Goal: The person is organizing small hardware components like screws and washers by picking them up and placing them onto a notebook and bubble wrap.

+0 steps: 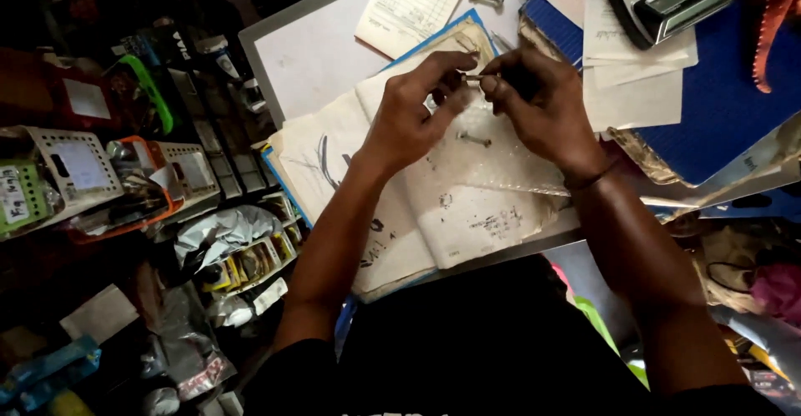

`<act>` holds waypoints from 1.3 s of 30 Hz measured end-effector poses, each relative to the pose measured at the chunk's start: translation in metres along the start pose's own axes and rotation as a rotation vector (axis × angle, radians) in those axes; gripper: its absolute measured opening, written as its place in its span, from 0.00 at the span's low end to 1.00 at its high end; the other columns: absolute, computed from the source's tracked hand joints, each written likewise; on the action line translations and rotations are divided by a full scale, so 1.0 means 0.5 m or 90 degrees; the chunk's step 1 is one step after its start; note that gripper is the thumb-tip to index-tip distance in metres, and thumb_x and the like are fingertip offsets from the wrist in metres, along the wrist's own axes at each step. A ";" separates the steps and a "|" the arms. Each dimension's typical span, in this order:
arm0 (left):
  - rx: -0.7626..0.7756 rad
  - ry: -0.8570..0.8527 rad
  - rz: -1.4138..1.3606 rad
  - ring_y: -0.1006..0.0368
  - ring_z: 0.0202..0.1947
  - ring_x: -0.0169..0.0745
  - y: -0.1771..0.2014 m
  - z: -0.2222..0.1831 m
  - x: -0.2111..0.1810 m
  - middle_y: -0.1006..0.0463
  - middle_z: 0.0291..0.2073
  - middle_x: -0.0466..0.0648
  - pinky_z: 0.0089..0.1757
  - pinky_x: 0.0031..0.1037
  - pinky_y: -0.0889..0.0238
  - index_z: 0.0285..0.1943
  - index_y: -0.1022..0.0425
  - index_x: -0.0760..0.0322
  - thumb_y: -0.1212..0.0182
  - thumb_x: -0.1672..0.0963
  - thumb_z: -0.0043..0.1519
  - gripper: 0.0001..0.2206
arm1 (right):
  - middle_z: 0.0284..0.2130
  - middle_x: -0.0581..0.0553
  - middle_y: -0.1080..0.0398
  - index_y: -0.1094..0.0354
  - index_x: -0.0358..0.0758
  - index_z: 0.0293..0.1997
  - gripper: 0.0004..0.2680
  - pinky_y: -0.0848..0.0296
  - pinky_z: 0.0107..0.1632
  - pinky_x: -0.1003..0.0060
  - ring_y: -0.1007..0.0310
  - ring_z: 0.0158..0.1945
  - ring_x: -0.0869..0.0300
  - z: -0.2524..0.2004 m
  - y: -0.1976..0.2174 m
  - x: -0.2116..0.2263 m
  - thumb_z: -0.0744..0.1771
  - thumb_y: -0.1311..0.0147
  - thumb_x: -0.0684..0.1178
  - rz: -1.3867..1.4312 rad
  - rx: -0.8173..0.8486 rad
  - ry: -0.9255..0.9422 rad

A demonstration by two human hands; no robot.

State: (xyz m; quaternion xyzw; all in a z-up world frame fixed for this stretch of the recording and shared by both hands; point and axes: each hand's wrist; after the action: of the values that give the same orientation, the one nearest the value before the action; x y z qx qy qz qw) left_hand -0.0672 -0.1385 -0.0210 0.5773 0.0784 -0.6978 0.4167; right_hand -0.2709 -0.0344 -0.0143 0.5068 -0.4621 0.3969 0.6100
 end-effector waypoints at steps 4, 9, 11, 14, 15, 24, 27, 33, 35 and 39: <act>-0.075 -0.034 -0.015 0.13 0.34 0.53 -0.023 -0.008 0.013 0.14 0.36 0.55 0.37 0.38 0.21 0.62 0.21 0.63 0.36 0.61 0.73 0.10 | 0.31 0.36 0.23 0.22 0.28 0.56 0.06 0.21 0.43 0.56 0.19 0.34 0.52 -0.006 -0.011 -0.037 0.75 0.36 0.42 0.033 -0.029 0.039; -0.099 0.020 0.018 0.17 0.24 0.48 -0.021 -0.011 0.005 0.16 0.27 0.57 0.30 0.30 0.26 0.53 0.19 0.70 0.37 0.57 0.75 0.09 | 0.30 0.34 0.25 0.23 0.25 0.53 0.06 0.21 0.42 0.57 0.20 0.33 0.52 -0.011 -0.017 -0.025 0.73 0.34 0.38 0.078 -0.022 0.056; -0.125 0.012 -0.020 0.15 0.26 0.43 -0.031 -0.015 0.000 0.15 0.29 0.53 0.32 0.28 0.24 0.56 0.19 0.67 0.36 0.56 0.75 0.08 | 0.29 0.34 0.25 0.23 0.25 0.52 0.06 0.21 0.42 0.58 0.20 0.32 0.53 -0.011 -0.018 -0.029 0.73 0.34 0.39 0.079 -0.020 0.066; -0.152 0.007 -0.048 0.13 0.28 0.42 -0.038 -0.023 -0.012 0.14 0.29 0.51 0.33 0.29 0.22 0.56 0.19 0.64 0.36 0.57 0.75 0.07 | 0.28 0.35 0.25 0.22 0.25 0.52 0.05 0.22 0.41 0.60 0.21 0.32 0.54 -0.014 -0.022 -0.034 0.74 0.33 0.39 0.074 -0.026 0.085; -0.153 0.014 -0.037 0.13 0.27 0.45 -0.038 -0.027 -0.017 0.15 0.29 0.54 0.32 0.31 0.22 0.55 0.19 0.66 0.37 0.57 0.75 0.07 | 0.28 0.36 0.25 0.22 0.26 0.52 0.06 0.22 0.41 0.60 0.21 0.32 0.54 -0.015 -0.025 -0.036 0.73 0.32 0.39 0.071 -0.033 0.093; -0.235 0.045 0.041 0.14 0.30 0.52 0.014 -0.060 0.016 0.15 0.32 0.56 0.34 0.36 0.22 0.53 0.17 0.65 0.34 0.57 0.75 0.06 | 0.33 0.33 0.25 0.20 0.30 0.53 0.05 0.27 0.37 0.57 0.23 0.33 0.48 -0.008 -0.011 -0.052 0.73 0.31 0.40 -0.035 -0.010 0.148; -0.214 0.054 0.125 0.15 0.35 0.53 0.043 -0.099 -0.009 0.17 0.36 0.56 0.37 0.38 0.23 0.54 0.16 0.68 0.30 0.61 0.71 0.06 | 0.36 0.34 0.25 0.16 0.33 0.49 0.06 0.27 0.37 0.58 0.23 0.37 0.47 -0.012 -0.010 -0.051 0.68 0.29 0.37 -0.113 0.004 0.211; -0.232 0.059 0.115 0.14 0.34 0.52 0.043 -0.117 -0.001 0.16 0.35 0.53 0.37 0.35 0.21 0.54 0.15 0.66 0.25 0.61 0.67 0.08 | 0.41 0.33 0.25 0.16 0.38 0.49 0.07 0.25 0.41 0.45 0.22 0.42 0.37 -0.005 -0.012 -0.067 0.67 0.29 0.45 -0.270 0.073 0.223; -0.249 0.062 0.096 0.14 0.33 0.49 0.055 -0.112 -0.013 0.15 0.35 0.53 0.37 0.34 0.21 0.54 0.15 0.66 0.26 0.60 0.69 0.07 | 0.39 0.34 0.26 0.17 0.38 0.50 0.07 0.24 0.42 0.46 0.23 0.40 0.38 -0.006 -0.011 -0.043 0.68 0.29 0.44 -0.280 0.051 0.204; -0.264 0.053 0.054 0.14 0.35 0.48 0.063 -0.098 -0.020 0.14 0.36 0.54 0.38 0.34 0.21 0.54 0.14 0.67 0.25 0.63 0.66 0.08 | 0.38 0.31 0.31 0.19 0.32 0.55 0.09 0.24 0.44 0.39 0.24 0.42 0.30 0.035 -0.006 -0.039 0.69 0.30 0.36 -0.384 -0.003 0.248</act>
State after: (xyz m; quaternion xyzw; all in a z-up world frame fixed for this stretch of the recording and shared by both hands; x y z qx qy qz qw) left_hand -0.0099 -0.1246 -0.0164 0.5105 0.2133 -0.6241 0.5517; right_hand -0.2759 -0.0522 -0.0328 0.5338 -0.1678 0.2872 0.7775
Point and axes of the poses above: each hand's wrist, its own z-axis towards the middle knuckle, its own y-axis out of the back of the hand, x = y × z
